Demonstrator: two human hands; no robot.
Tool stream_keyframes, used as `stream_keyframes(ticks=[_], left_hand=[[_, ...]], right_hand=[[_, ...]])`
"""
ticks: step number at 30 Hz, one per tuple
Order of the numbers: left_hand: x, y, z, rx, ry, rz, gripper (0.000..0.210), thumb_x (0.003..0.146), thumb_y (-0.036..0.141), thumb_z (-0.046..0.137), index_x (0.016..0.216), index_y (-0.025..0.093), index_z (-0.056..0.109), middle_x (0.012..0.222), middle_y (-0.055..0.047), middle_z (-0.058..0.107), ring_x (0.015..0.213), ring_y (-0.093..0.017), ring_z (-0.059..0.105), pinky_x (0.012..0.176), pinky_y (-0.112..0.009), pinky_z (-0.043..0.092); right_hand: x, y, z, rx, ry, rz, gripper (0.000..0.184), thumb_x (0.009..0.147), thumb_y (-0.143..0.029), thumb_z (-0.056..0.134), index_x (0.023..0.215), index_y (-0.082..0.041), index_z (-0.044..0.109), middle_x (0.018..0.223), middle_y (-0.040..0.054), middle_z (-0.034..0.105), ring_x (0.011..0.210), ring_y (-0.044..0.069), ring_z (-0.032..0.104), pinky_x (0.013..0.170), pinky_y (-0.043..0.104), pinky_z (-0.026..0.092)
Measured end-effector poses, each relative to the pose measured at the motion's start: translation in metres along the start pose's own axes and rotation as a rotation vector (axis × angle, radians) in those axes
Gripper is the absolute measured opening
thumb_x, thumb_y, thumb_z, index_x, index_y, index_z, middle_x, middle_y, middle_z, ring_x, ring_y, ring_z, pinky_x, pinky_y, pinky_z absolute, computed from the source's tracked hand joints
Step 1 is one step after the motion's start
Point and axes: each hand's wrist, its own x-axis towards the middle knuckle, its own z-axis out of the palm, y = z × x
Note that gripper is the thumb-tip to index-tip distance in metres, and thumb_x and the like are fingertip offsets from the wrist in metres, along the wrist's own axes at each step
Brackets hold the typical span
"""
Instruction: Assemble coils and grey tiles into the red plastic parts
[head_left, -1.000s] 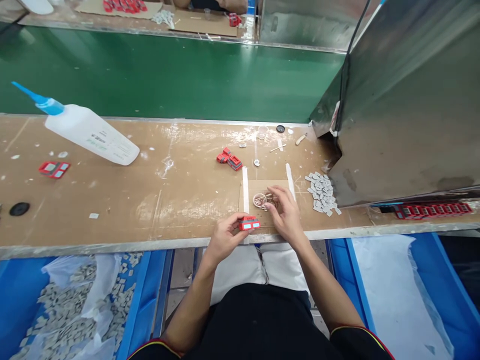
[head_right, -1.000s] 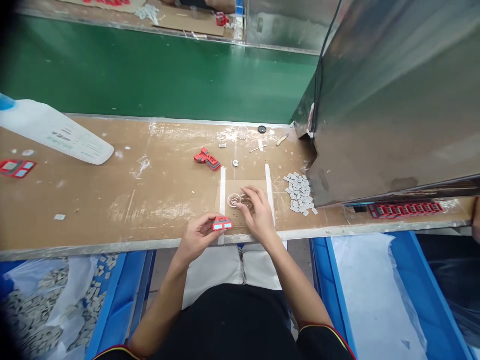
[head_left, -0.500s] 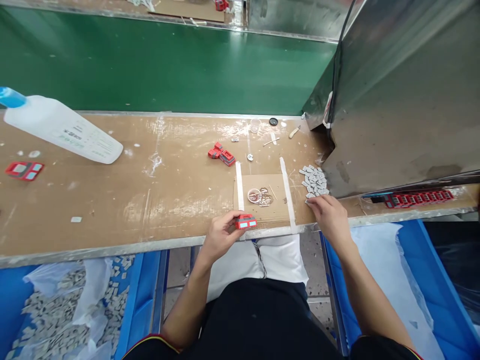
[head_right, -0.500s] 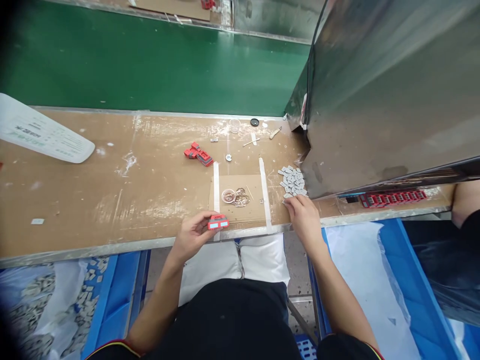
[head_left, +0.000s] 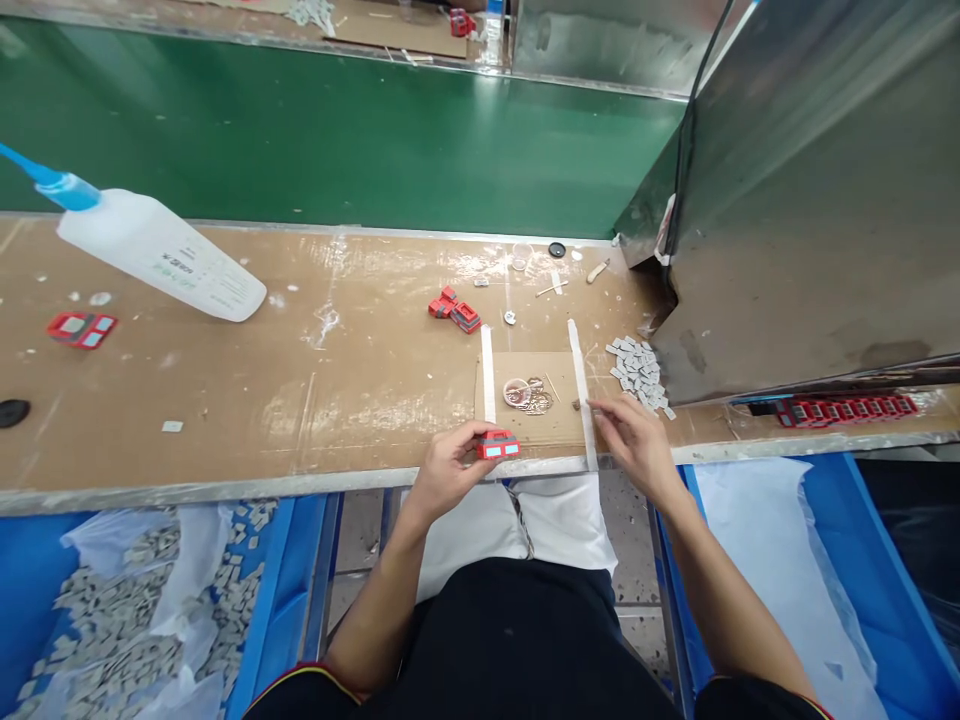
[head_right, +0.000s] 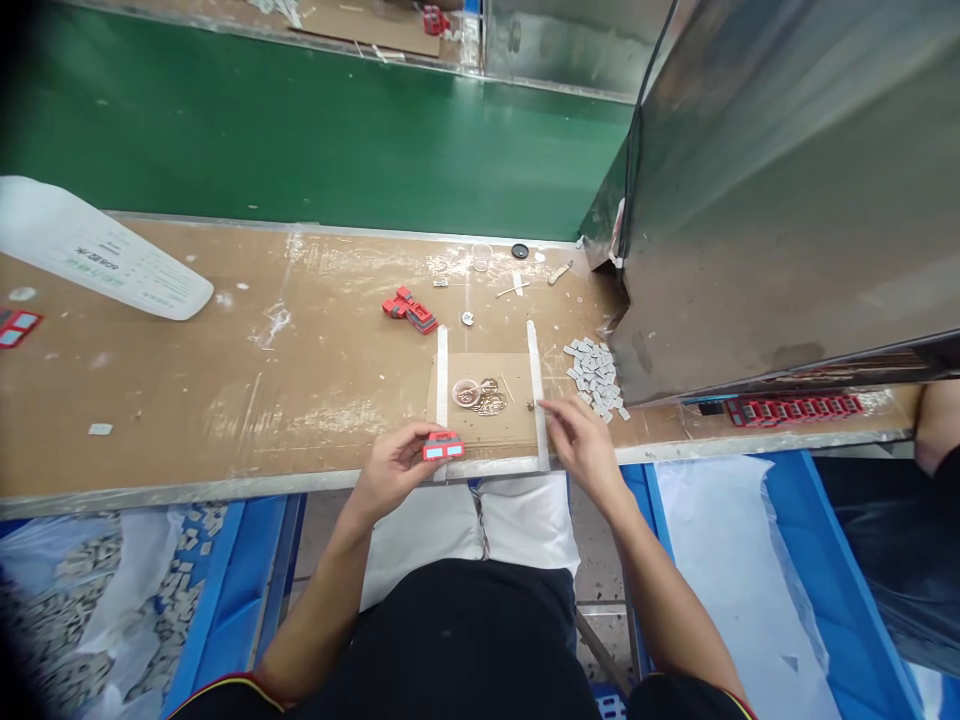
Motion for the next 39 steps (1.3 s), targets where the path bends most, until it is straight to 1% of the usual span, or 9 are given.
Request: stream_keyframes(ticks=[5, 11, 14, 19, 24, 27, 30, 34, 39], left_hand=[[0.0, 0.0, 0.0, -0.009, -0.002, 0.006, 0.023, 0.083, 0.022, 0.074, 0.104, 0.014, 0.071, 0.097, -0.009, 0.077, 0.089, -0.019, 0.074, 0.08, -0.025, 0.058], [0.0, -0.001, -0.001, -0.019, -0.006, 0.012, 0.023, 0.083, 0.025, 0.075, 0.104, 0.015, 0.071, 0.099, -0.01, 0.077, 0.089, -0.019, 0.074, 0.079, -0.026, 0.06], [0.0, -0.001, 0.0, -0.015, -0.002, 0.027, 0.023, 0.084, 0.026, 0.075, 0.103, 0.015, 0.071, 0.097, -0.01, 0.077, 0.087, -0.018, 0.075, 0.078, -0.025, 0.06], [0.002, 0.0, -0.001, 0.026, -0.007, 0.066, 0.024, 0.086, 0.026, 0.074, 0.106, 0.014, 0.073, 0.097, -0.011, 0.078, 0.085, -0.019, 0.075, 0.077, -0.026, 0.061], [0.002, 0.001, -0.004, 0.116, -0.048, 0.128, 0.033, 0.087, 0.021, 0.071, 0.12, 0.016, 0.073, 0.104, -0.011, 0.079, 0.091, -0.02, 0.075, 0.083, -0.029, 0.062], [0.001, 0.0, -0.004, 0.069, -0.077, 0.089, 0.038, 0.087, 0.02, 0.071, 0.125, 0.015, 0.07, 0.105, -0.011, 0.079, 0.089, -0.02, 0.076, 0.082, -0.029, 0.063], [0.0, 0.0, -0.004, 0.022, -0.09, 0.043, 0.034, 0.084, 0.022, 0.074, 0.117, 0.014, 0.07, 0.102, -0.011, 0.079, 0.09, -0.02, 0.077, 0.081, -0.028, 0.063], [-0.001, 0.001, -0.003, 0.022, -0.117, 0.063, 0.025, 0.084, 0.026, 0.075, 0.106, 0.015, 0.072, 0.097, -0.01, 0.078, 0.087, -0.02, 0.076, 0.08, -0.027, 0.062], [-0.001, 0.001, -0.003, 0.096, -0.116, 0.116, 0.019, 0.085, 0.018, 0.07, 0.103, 0.016, 0.073, 0.095, -0.007, 0.077, 0.083, -0.018, 0.075, 0.076, -0.025, 0.06]], right_hand=[[-0.01, -0.013, 0.021, 0.208, 0.072, 0.038, 0.011, 0.095, -0.024, 0.06, 0.089, -0.023, 0.07, 0.094, 0.0061, 0.073, 0.083, 0.02, 0.07, 0.068, 0.031, 0.057], [-0.014, -0.006, 0.019, -0.006, 0.126, 0.06, 0.021, 0.098, -0.032, 0.059, 0.084, -0.025, 0.072, 0.083, 0.0055, 0.072, 0.081, 0.023, 0.068, 0.078, 0.039, 0.057], [-0.016, 0.001, 0.011, -0.066, 0.114, 0.093, 0.024, 0.098, -0.036, 0.059, 0.083, -0.024, 0.073, 0.084, 0.0063, 0.07, 0.08, 0.023, 0.067, 0.074, 0.038, 0.056], [-0.019, 0.006, -0.001, -0.09, 0.056, 0.124, 0.028, 0.099, -0.037, 0.056, 0.081, -0.022, 0.071, 0.08, 0.0053, 0.069, 0.071, 0.02, 0.065, 0.067, 0.033, 0.054], [-0.01, -0.024, -0.005, 0.038, 0.019, 0.103, 0.019, 0.098, -0.03, 0.058, 0.083, -0.022, 0.068, 0.084, 0.0054, 0.069, 0.075, 0.019, 0.065, 0.068, 0.031, 0.053], [0.0, -0.053, 0.004, 0.208, -0.095, 0.058, 0.015, 0.098, -0.025, 0.058, 0.086, -0.022, 0.067, 0.083, 0.0048, 0.07, 0.076, 0.019, 0.065, 0.069, 0.029, 0.053], [0.012, -0.072, 0.02, 0.343, -0.226, 0.022, 0.015, 0.098, -0.023, 0.055, 0.088, -0.022, 0.067, 0.082, 0.0043, 0.07, 0.074, 0.018, 0.065, 0.067, 0.028, 0.053], [0.02, -0.076, 0.037, 0.413, -0.282, 0.057, 0.015, 0.098, -0.027, 0.058, 0.088, -0.021, 0.068, 0.081, 0.0036, 0.071, 0.073, 0.018, 0.066, 0.066, 0.029, 0.053], [0.02, -0.073, 0.039, 0.403, -0.284, 0.003, 0.017, 0.098, -0.028, 0.058, 0.085, -0.021, 0.068, 0.081, 0.0039, 0.07, 0.073, 0.018, 0.065, 0.066, 0.029, 0.051]])
